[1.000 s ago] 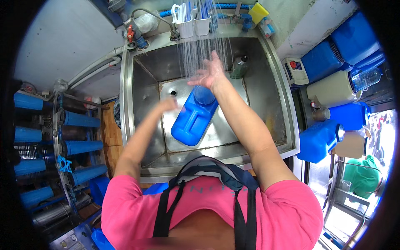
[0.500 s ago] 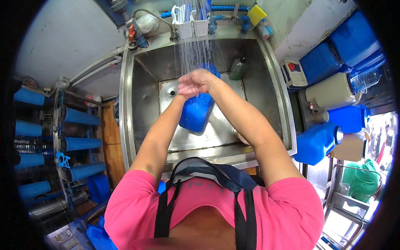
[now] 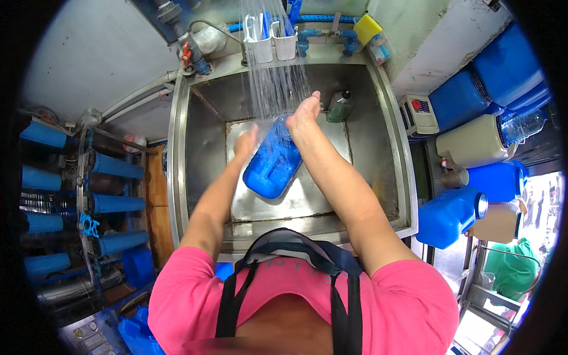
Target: The person mops the tiled floor with a blue mop, then sweeps the outdoor entrance with a straw broom. They receive blue plastic jerrycans from a person outside, carry them to a sink, and wash one jerrycan with a sponge and running water.
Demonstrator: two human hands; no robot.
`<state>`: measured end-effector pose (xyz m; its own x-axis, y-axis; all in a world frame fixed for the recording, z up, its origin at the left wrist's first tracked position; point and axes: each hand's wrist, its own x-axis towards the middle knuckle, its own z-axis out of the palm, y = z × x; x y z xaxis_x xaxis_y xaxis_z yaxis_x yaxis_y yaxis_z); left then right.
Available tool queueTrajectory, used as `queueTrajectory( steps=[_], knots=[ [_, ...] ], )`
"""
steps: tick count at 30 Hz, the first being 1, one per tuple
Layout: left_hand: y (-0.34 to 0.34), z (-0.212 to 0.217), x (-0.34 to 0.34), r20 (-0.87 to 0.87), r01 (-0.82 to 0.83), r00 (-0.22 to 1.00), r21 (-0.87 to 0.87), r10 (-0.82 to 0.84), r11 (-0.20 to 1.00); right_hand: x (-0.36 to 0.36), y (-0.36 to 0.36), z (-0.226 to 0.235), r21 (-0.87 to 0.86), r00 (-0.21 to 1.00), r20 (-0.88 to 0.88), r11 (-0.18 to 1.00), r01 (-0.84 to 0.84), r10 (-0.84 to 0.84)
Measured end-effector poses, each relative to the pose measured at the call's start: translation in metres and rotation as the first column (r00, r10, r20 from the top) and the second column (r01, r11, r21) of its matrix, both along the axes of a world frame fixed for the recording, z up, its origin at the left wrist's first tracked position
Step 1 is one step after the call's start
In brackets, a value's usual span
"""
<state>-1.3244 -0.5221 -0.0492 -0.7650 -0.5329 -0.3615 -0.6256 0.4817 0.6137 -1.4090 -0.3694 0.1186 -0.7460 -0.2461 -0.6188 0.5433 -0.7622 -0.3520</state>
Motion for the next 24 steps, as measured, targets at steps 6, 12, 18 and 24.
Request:
queueTrajectory(
  steps=[6,12,18,24],
  knots=[
    [-0.156,0.094,-0.106,-0.167,-0.034,0.63,0.97,0.759,0.242,0.003,0.012,-0.014,-0.018,0.656,0.08,0.659,-0.752,0.75],
    [-0.218,0.148,-0.15,0.063,-0.053,0.414,0.998,0.908,-0.045,-0.018,0.111,-0.097,0.904,0.063,0.145,-0.106,-0.415,0.987],
    [-0.229,0.149,-0.141,-0.501,-0.533,0.645,0.245,0.577,0.81,0.04,0.227,-0.21,0.469,-0.678,0.704,-0.857,0.216,0.214],
    [-0.137,0.096,-0.098,-0.562,-0.376,0.795,-0.161,0.228,0.913,0.094,0.295,-0.234,0.686,0.331,0.572,-0.218,-0.694,0.75]
  ],
)
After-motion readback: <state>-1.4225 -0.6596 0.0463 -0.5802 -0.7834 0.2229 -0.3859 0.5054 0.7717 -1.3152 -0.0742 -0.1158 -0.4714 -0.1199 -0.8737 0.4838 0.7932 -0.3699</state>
